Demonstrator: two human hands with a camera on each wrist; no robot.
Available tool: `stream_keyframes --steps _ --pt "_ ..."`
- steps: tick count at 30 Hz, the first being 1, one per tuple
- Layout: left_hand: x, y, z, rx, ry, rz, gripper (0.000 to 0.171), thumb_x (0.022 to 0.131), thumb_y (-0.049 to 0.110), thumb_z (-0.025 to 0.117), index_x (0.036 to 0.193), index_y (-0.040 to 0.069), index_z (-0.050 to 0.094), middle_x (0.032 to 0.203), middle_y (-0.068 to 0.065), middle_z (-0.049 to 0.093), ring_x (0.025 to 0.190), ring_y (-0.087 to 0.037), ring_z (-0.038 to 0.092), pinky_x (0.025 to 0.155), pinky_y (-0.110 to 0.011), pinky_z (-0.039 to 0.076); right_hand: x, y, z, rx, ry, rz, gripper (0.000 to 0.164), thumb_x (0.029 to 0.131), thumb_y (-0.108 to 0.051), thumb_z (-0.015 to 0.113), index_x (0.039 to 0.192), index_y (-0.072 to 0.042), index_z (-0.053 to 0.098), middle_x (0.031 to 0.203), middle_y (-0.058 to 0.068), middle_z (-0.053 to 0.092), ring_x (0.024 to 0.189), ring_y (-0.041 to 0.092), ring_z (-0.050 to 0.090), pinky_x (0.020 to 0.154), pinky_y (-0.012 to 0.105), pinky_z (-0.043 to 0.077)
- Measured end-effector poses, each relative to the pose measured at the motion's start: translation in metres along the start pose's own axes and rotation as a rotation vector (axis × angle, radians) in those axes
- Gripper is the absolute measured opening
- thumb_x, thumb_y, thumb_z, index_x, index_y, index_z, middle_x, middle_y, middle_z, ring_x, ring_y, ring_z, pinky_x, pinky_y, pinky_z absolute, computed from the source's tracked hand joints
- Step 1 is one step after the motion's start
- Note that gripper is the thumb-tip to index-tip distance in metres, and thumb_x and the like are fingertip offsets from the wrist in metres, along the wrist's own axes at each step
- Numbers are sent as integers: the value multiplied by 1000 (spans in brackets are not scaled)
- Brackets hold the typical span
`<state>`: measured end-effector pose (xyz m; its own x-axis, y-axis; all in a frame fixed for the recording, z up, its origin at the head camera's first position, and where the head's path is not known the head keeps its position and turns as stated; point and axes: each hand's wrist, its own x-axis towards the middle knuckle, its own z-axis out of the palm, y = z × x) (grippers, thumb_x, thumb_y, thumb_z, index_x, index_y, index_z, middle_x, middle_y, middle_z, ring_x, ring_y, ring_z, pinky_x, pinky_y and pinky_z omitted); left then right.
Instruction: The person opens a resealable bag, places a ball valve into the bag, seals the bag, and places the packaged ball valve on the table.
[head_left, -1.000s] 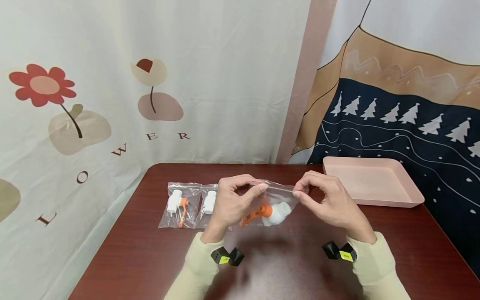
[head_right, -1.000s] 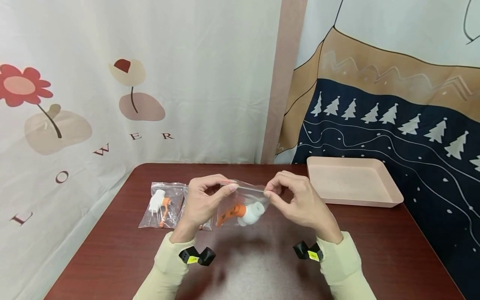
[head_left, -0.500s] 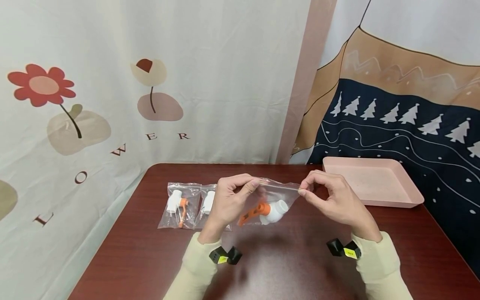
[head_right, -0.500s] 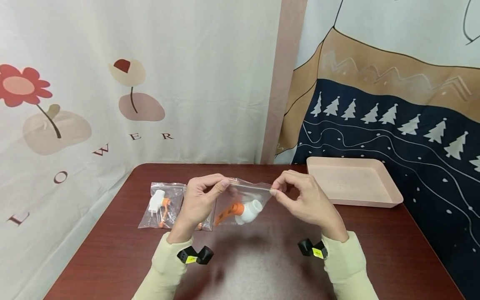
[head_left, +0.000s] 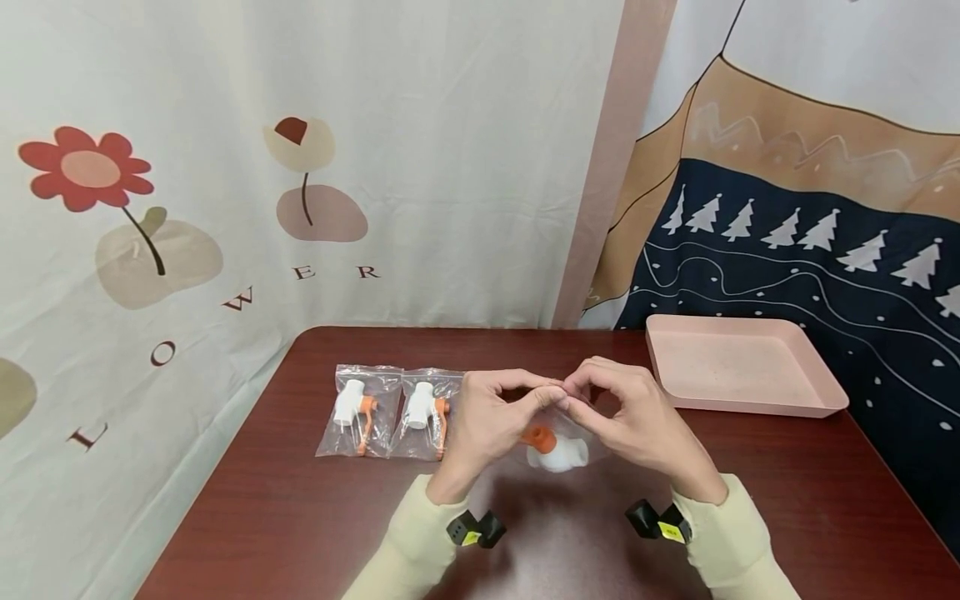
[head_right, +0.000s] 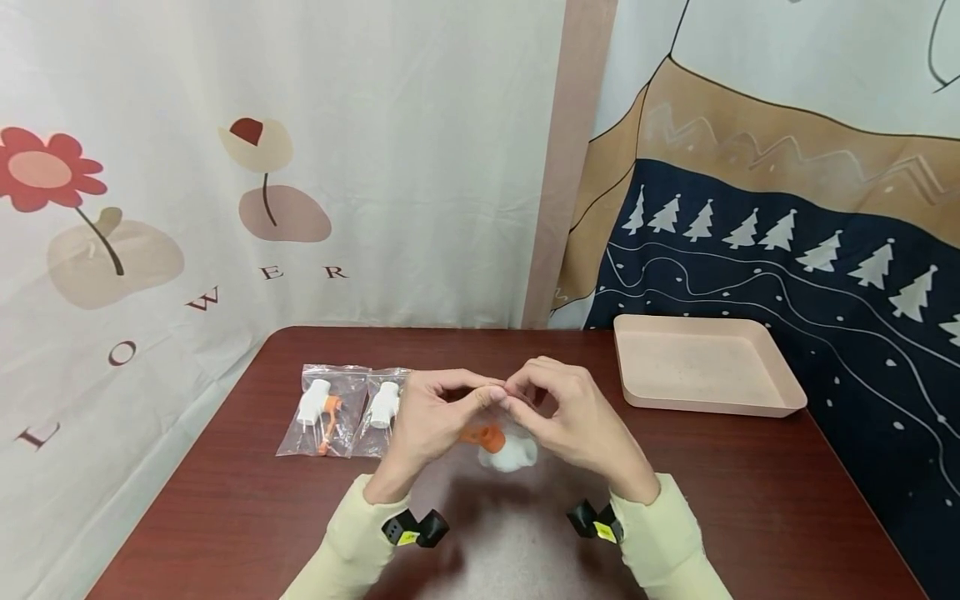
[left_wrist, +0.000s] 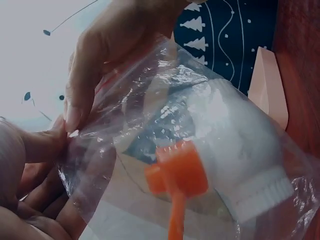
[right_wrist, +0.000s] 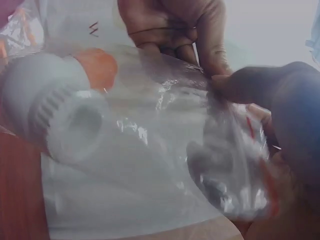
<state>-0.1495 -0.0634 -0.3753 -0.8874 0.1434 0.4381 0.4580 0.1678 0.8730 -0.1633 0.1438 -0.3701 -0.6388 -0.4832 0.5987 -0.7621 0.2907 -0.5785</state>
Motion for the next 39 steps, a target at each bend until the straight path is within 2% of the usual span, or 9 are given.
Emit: stream_keyframes --steps 3,6,11,16,22,26,31,39 --pt "0 1 -1 -116 -28 -65 10 83 25 87 88 18 84 85 1 81 72 -11 74 62 -25 59 0 -2 0 1 10 4 17 89 -9 80 96 -23 74 82 -13 60 76 3 56 62 19 49" --pt "2 0 -4 -195 -60 -87 10 82 21 88 87 13 84 85 -4 80 73 -16 76 64 -29 61 0 -2 0 -1 22 -23 17 90 -10 80 96 -25 74 82 -14 61 76 2 56 60 18 47" --pt "3 -1 -3 -131 -41 -34 10 82 24 87 85 15 83 85 -1 80 75 -15 76 64 -27 60 1 -1 1 -3 67 -78 13 91 -10 78 92 -23 74 79 -13 60 74 2 54 60 18 46" --pt "3 -2 -1 -81 3 18 10 83 22 87 85 13 83 84 -2 80 74 -12 74 62 -26 59 1 -1 0 -5 48 -34 20 88 -4 78 91 -23 73 79 -11 60 73 3 54 60 20 46" --pt "3 -2 -4 -105 59 2 9 83 17 86 84 9 82 79 -8 79 67 -13 74 58 -26 57 1 1 -2 -8 38 -32 21 88 -3 79 92 -23 71 80 -11 61 74 3 55 61 17 48" --pt "3 -1 -9 -158 88 -19 10 83 14 86 83 6 81 75 -13 77 63 -17 74 57 -32 60 0 4 -5 3 31 -23 21 88 -4 79 92 -22 71 80 -11 60 73 4 55 58 18 47" --pt "6 -1 -17 -217 118 6 11 83 8 84 86 -1 79 76 -21 75 63 -21 75 60 -42 63 -3 6 -12 -24 20 20 23 87 -5 80 92 -25 70 79 -13 59 72 4 54 59 18 47" --pt "9 2 -30 -218 159 35 9 83 4 83 86 -2 78 76 -22 74 65 -18 76 63 -40 64 -6 11 -20 -44 -16 39 23 88 -7 80 91 -27 69 78 -15 58 73 3 54 61 20 48"
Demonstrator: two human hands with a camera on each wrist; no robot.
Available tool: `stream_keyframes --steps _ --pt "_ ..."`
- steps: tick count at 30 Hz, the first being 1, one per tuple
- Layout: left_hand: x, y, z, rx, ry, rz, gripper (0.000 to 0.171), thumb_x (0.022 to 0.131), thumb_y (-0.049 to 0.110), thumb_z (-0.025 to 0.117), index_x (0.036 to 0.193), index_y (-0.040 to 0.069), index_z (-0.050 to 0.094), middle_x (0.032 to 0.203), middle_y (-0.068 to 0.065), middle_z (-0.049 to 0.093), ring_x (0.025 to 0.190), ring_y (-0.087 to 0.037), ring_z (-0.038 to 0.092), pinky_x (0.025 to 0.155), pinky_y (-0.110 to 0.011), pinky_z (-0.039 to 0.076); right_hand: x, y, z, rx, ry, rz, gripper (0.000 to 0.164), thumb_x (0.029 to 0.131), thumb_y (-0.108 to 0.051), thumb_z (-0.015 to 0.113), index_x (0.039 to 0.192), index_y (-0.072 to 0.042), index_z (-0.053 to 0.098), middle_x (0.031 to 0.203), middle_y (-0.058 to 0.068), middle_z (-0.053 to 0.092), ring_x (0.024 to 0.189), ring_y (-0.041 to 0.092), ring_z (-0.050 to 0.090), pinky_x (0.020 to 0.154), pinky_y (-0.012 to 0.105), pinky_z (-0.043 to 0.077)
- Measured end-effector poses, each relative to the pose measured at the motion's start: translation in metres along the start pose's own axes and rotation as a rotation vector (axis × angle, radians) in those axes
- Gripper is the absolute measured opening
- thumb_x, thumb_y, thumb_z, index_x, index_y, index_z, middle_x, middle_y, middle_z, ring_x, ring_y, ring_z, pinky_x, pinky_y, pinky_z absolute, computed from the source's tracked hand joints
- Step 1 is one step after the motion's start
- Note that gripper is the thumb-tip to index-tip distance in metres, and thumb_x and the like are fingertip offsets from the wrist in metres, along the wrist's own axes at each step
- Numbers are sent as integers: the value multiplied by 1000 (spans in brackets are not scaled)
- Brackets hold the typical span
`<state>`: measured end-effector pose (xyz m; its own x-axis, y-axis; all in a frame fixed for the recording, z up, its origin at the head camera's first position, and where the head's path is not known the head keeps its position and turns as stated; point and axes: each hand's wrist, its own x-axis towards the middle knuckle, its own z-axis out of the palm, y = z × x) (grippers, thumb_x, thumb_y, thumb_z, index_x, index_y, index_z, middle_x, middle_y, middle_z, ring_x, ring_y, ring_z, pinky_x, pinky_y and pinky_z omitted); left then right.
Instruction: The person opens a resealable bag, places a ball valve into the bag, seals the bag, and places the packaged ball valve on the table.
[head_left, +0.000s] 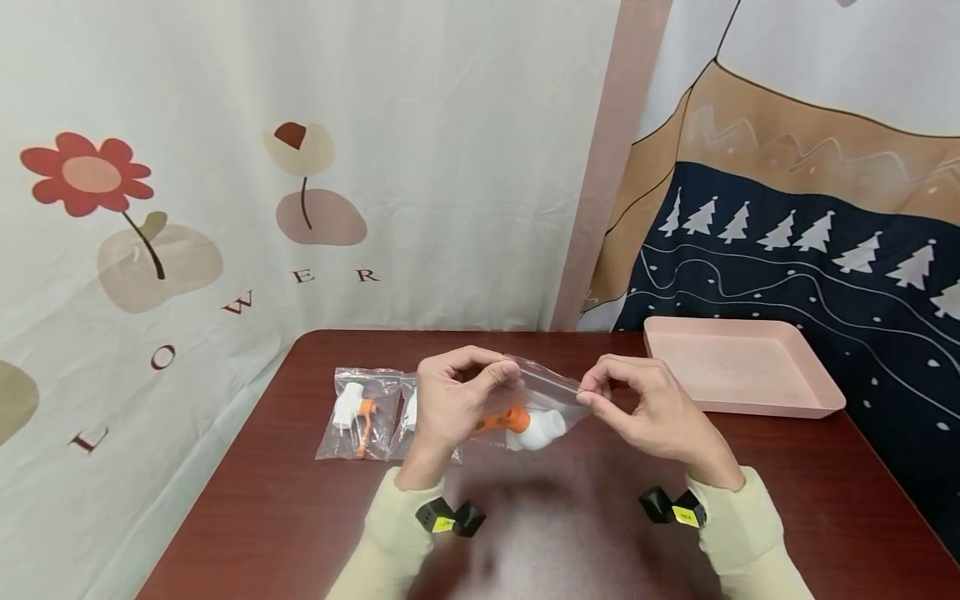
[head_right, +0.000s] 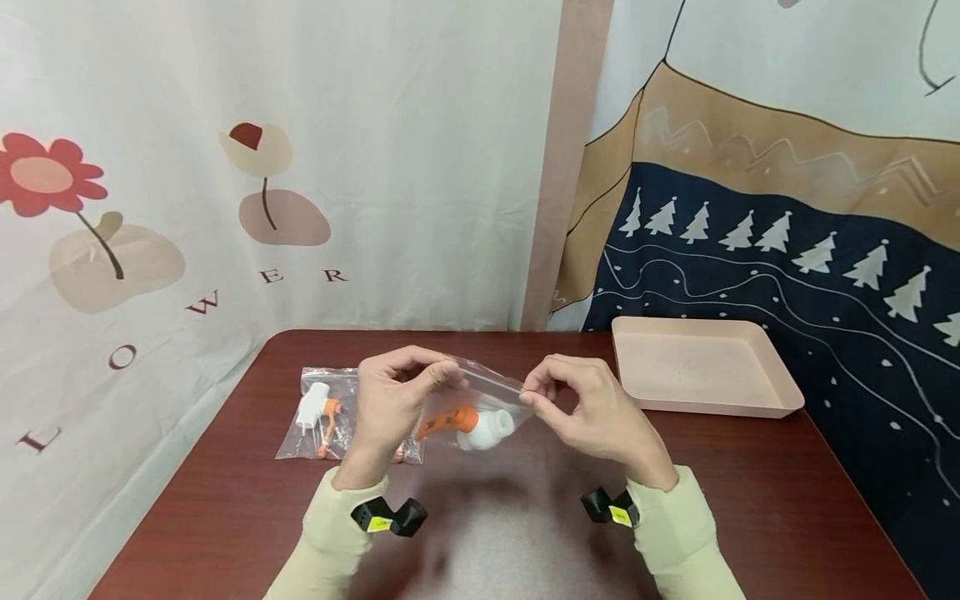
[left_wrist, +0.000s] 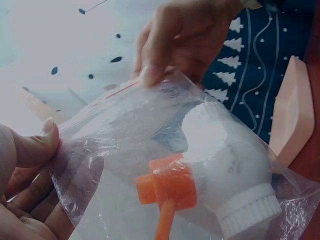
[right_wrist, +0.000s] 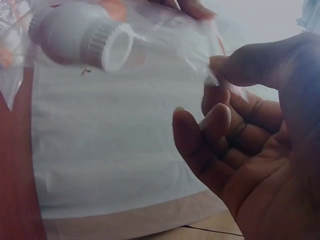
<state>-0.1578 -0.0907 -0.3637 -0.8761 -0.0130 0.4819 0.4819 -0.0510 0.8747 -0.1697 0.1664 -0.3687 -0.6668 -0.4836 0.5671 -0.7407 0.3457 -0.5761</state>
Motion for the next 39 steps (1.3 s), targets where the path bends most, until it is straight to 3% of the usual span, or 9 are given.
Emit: stream_keyframes --steps 6,11,18,22,26,28,32,39 --pt "1 3 -5 -14 44 -50 11 83 2 83 86 -6 77 76 -14 76 65 -17 76 64 -40 64 0 1 -4 -14 -10 -4 26 88 -5 78 89 -28 68 77 -16 57 73 2 54 64 17 47" --pt "0 2 -2 -15 44 -51 10 82 3 83 85 -5 77 75 -10 77 65 -17 76 64 -38 64 0 3 -5 -7 -6 26 23 90 -8 79 89 -28 68 77 -14 58 73 4 55 64 18 48" --pt "-2 1 5 -93 1 -62 13 83 2 83 88 -7 75 72 -8 76 65 -17 75 63 -38 64 -3 8 -6 44 2 121 18 90 -10 79 93 -26 70 77 -7 60 72 9 56 62 22 48" --pt "-3 2 6 -158 -11 -91 19 85 4 82 91 -12 72 72 -1 77 66 -16 76 67 -36 65 -2 14 -2 147 -17 180 15 92 -10 76 98 -22 70 85 -3 65 79 13 60 69 23 53" --pt "-4 4 7 -226 -29 -111 26 86 6 81 94 -16 68 73 -1 77 68 -15 76 69 -35 64 1 22 8 306 -68 224 20 94 -8 73 111 -17 71 104 3 69 93 17 65 83 26 58" --pt "-4 4 7 -227 -38 -108 28 87 8 81 94 -16 68 74 -1 78 69 -15 77 69 -34 64 2 25 13 369 -97 229 24 95 -7 71 118 -15 70 112 5 70 97 18 66 84 28 59" --pt "-4 3 5 -204 -43 -75 27 88 9 80 95 -15 69 76 0 78 70 -15 77 69 -32 64 2 27 20 388 -116 203 25 98 -7 68 120 -15 74 116 2 74 105 14 68 87 26 58" --pt "1 1 -2 -142 -39 -63 20 91 7 77 98 -10 71 80 1 78 74 -17 78 69 -32 64 2 27 25 342 2 118 18 96 0 67 111 -1 78 107 -2 79 95 7 71 77 23 59"
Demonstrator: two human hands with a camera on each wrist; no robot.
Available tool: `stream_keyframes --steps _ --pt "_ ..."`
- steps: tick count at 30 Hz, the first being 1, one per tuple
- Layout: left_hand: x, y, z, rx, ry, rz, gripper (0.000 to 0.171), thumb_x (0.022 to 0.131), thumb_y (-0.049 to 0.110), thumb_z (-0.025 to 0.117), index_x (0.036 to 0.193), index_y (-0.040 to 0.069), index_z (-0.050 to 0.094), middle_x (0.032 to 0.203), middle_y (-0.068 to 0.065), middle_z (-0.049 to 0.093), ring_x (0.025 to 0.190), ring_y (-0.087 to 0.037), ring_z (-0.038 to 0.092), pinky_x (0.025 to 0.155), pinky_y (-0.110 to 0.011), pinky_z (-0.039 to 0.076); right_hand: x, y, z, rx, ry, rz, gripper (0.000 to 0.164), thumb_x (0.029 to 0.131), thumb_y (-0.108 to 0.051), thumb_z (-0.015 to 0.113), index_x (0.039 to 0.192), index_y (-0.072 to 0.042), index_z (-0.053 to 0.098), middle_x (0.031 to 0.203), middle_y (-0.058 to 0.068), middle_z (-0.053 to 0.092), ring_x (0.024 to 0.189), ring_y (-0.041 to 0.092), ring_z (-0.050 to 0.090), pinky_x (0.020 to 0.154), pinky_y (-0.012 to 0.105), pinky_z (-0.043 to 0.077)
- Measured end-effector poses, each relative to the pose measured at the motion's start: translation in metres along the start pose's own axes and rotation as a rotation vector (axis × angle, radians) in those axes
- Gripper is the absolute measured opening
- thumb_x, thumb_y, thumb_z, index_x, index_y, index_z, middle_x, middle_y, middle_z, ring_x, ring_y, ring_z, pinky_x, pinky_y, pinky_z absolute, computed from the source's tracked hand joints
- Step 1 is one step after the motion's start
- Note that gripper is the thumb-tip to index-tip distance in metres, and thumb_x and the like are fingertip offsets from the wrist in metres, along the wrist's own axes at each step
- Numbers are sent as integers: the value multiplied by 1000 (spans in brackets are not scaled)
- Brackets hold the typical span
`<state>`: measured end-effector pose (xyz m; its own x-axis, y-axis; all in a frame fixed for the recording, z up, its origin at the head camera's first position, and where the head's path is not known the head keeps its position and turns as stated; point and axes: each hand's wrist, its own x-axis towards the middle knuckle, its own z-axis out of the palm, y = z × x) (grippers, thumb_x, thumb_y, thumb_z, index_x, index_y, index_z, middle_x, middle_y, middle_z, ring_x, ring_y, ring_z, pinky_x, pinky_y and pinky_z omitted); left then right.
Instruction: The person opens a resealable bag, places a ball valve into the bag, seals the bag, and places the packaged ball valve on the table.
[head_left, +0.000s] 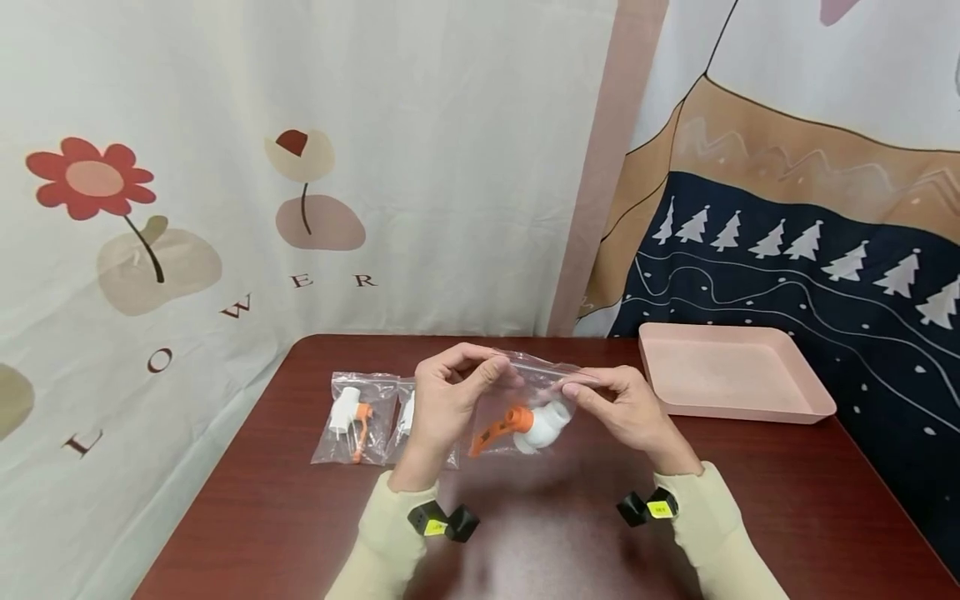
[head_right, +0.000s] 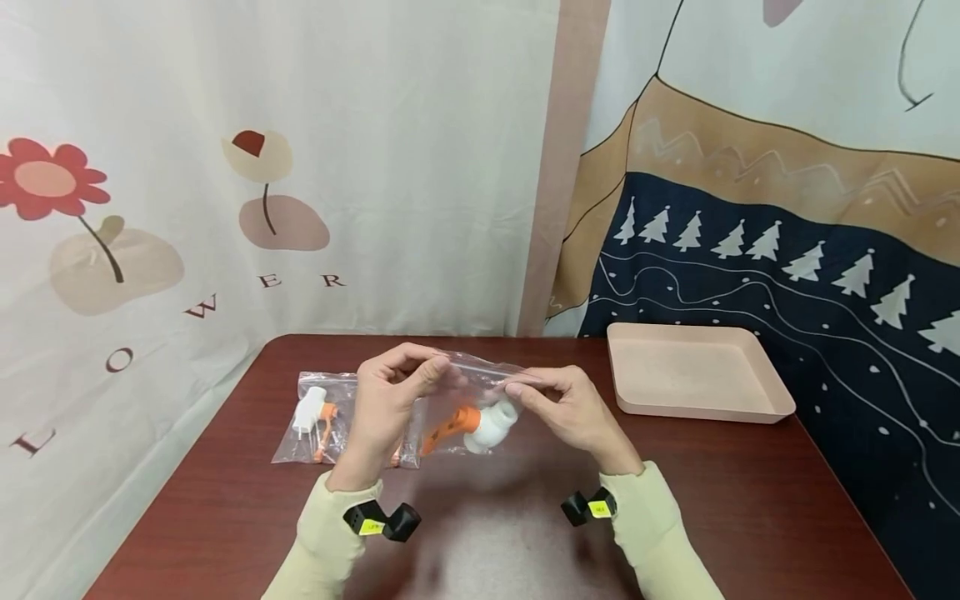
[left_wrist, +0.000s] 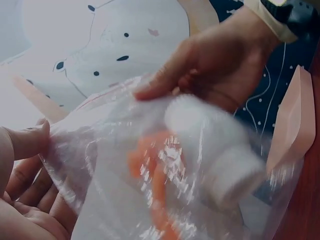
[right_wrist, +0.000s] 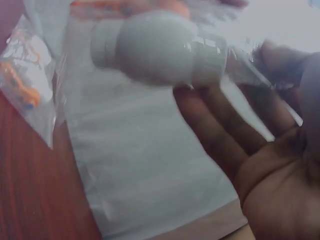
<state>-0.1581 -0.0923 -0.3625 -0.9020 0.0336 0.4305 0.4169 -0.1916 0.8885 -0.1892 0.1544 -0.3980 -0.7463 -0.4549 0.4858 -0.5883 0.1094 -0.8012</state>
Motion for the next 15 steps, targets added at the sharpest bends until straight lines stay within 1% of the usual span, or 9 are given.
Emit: stream_keyframes --steps 2,5,7,9,11,13,15 --pt "0 -2 -3 -9 -5 -31 21 93 8 75 102 -10 70 82 0 79 75 -19 78 71 -36 65 0 -3 1 -23 34 26 18 96 -2 69 112 -1 78 108 -6 78 94 6 70 75 22 58" --pt "-2 -8 -7 -14 -24 -106 25 96 10 71 111 -10 68 88 -8 79 78 -20 78 75 -44 65 0 -7 1 -48 62 92 19 95 -6 72 112 -3 78 104 -6 76 84 6 67 67 23 58" --pt "-5 -12 -10 22 -44 -158 26 98 12 69 115 -8 68 94 -15 79 80 -18 78 76 -45 65 0 -10 0 -44 64 144 18 95 -7 72 112 -4 78 99 -2 75 78 7 66 63 24 58" --pt "-9 -18 -13 66 -69 -205 27 99 12 68 118 -7 68 98 -22 77 81 -16 77 77 -45 65 0 -10 0 -16 56 193 19 96 -7 71 113 -1 77 97 6 74 73 8 66 61 26 60" --pt "-14 -23 -16 91 -102 -256 28 98 12 68 120 -7 67 103 -26 75 82 -14 77 79 -45 64 0 -10 0 6 57 238 20 97 -9 70 114 1 76 98 12 73 74 10 67 63 30 63" --pt "-19 -29 -18 104 -134 -311 31 97 12 70 121 -7 67 105 -26 74 83 -15 76 80 -43 64 2 -9 -1 25 62 273 23 98 -11 70 116 3 75 102 17 73 76 11 70 66 35 64" --pt "-24 -34 -19 131 -157 -372 32 94 13 74 121 -3 68 104 -20 75 82 -14 75 79 -37 64 4 -7 -2 48 65 303 26 99 -13 69 118 4 73 105 20 72 78 13 71 68 38 65"
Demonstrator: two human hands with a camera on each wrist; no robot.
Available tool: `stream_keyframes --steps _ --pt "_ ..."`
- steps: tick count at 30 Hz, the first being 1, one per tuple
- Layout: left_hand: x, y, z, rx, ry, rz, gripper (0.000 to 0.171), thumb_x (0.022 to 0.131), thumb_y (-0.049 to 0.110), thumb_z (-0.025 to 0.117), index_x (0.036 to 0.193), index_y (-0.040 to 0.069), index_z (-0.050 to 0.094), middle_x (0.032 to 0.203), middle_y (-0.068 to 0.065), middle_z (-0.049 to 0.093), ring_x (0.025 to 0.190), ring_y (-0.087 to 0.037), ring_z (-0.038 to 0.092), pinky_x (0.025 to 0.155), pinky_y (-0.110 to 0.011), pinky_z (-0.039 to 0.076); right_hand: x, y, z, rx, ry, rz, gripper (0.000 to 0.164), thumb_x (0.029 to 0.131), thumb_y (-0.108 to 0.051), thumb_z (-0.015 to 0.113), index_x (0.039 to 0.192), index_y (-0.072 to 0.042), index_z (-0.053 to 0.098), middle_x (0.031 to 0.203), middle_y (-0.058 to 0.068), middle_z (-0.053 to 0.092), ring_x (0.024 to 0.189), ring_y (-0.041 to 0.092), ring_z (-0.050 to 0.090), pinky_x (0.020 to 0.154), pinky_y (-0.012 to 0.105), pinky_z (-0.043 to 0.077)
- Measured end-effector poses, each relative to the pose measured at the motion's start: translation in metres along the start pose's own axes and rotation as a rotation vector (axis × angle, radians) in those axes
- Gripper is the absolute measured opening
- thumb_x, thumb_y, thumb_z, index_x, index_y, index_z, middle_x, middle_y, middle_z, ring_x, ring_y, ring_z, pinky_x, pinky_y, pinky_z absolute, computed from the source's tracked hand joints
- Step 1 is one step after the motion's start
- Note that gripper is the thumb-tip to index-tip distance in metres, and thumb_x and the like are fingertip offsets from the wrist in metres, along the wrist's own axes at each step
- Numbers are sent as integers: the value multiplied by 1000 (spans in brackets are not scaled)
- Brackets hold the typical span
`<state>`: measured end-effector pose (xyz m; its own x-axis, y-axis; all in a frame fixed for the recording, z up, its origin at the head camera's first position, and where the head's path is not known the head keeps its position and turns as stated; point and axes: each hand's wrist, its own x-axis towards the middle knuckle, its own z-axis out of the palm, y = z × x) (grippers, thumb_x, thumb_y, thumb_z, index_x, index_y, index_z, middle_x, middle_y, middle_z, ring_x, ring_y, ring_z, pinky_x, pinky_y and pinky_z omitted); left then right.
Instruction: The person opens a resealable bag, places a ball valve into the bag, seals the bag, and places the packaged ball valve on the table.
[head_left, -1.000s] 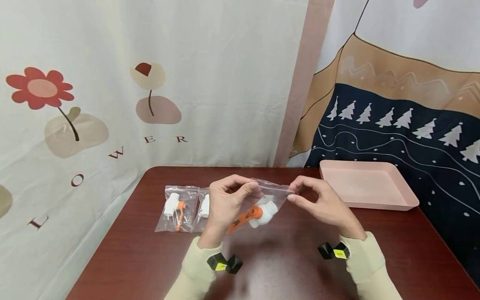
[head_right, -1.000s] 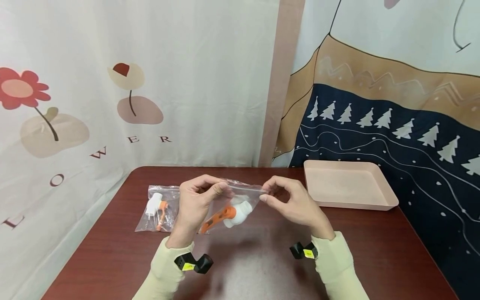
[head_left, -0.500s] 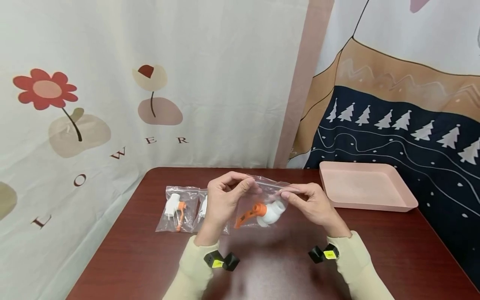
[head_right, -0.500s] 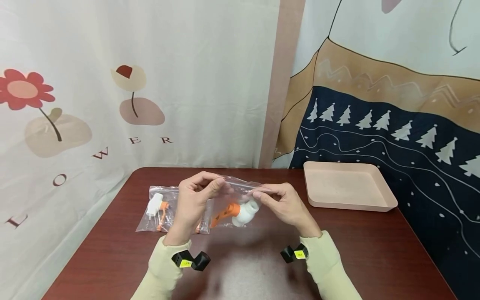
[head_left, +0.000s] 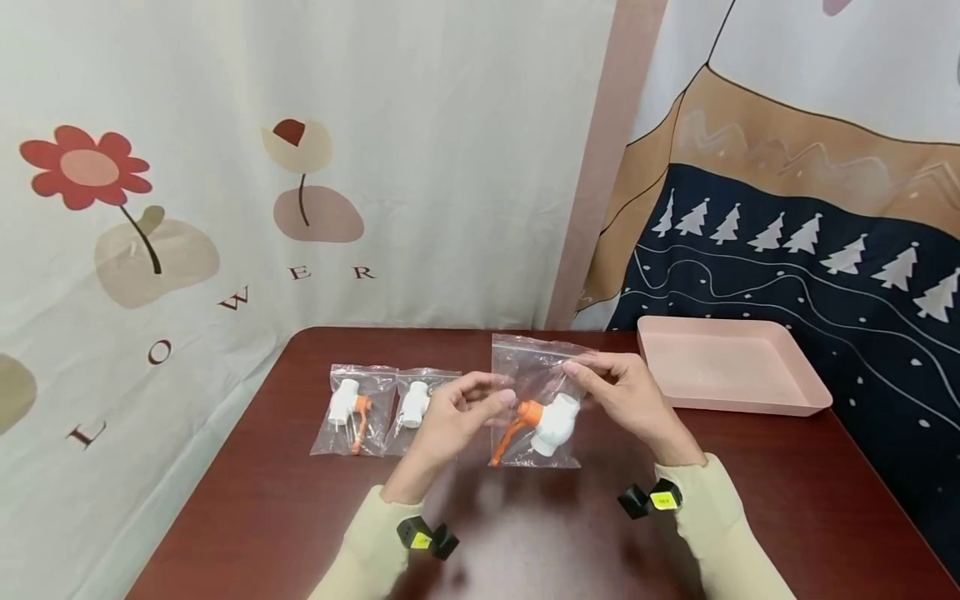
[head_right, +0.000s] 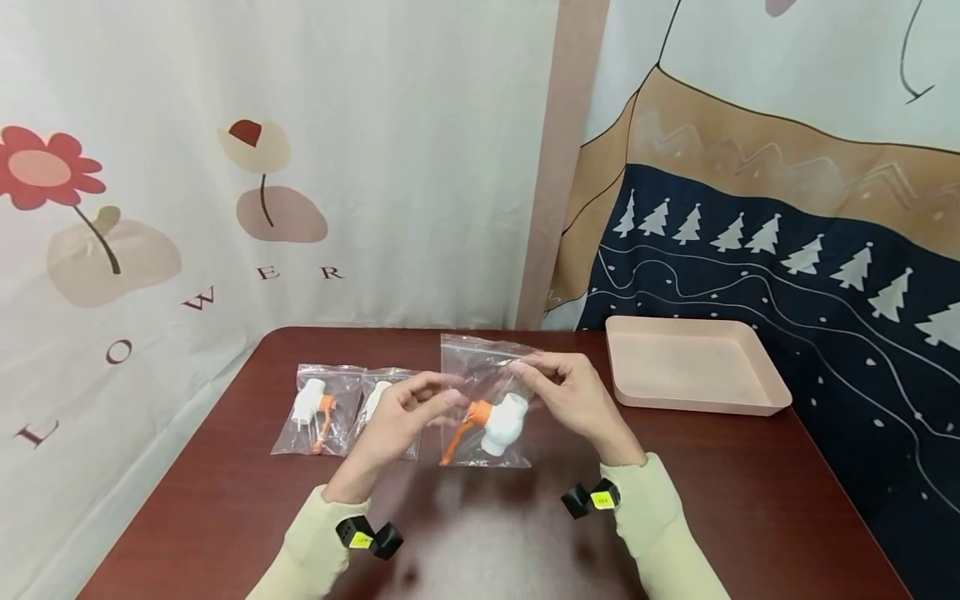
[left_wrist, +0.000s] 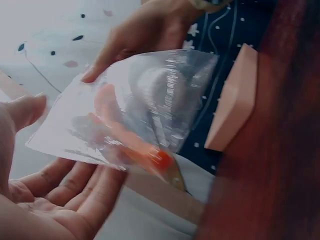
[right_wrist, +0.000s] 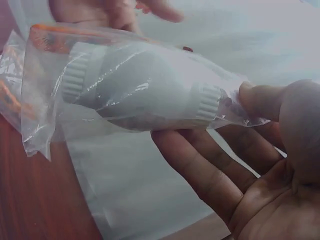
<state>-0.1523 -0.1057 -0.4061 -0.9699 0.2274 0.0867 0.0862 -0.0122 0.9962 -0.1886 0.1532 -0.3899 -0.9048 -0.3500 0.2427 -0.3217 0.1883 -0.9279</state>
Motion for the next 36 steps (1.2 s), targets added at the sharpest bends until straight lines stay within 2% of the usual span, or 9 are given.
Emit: stream_keyframes --steps 4,7,10,16,24,29,36 --pt "-3 -13 0 29 -12 -104 34 87 11 81 117 -1 71 101 -9 77 82 -10 73 71 -24 60 10 3 -3 67 -7 82 33 101 -19 67 122 5 71 106 17 71 80 15 74 70 39 65" --pt "-4 -20 1 9 12 -127 32 86 7 82 114 -5 71 97 -9 78 78 -9 73 66 -21 58 19 8 -3 131 -17 154 38 101 -23 67 126 6 68 105 10 70 80 17 73 71 39 65" --pt "-5 -25 0 4 68 -132 30 86 7 82 112 -6 73 93 -10 78 72 -10 71 63 -22 58 29 15 0 177 -21 222 40 101 -25 67 128 5 67 102 7 71 80 17 73 71 39 65" --pt "0 -37 -3 136 187 -176 25 84 13 84 103 -1 78 91 -10 79 71 -6 67 60 -19 52 49 40 14 220 -19 357 38 100 -26 69 124 3 70 90 5 74 76 16 72 66 39 65" --pt "4 -56 -6 299 247 -269 23 84 21 85 94 3 77 81 -5 78 66 -6 61 60 -22 47 68 86 30 242 -66 527 32 102 -25 65 118 2 72 87 4 75 76 14 72 64 37 64" --pt "2 -62 -9 396 255 -326 25 86 24 83 94 4 72 75 -2 74 59 -9 61 58 -26 48 74 103 44 234 -86 595 29 102 -25 66 116 0 73 87 3 73 75 14 71 64 37 64" --pt "1 -65 -11 386 230 -355 27 89 20 80 97 -1 65 82 -11 75 57 -17 72 61 -36 62 80 117 56 208 -86 626 27 100 -24 67 116 -3 73 91 5 73 78 15 71 66 36 64"
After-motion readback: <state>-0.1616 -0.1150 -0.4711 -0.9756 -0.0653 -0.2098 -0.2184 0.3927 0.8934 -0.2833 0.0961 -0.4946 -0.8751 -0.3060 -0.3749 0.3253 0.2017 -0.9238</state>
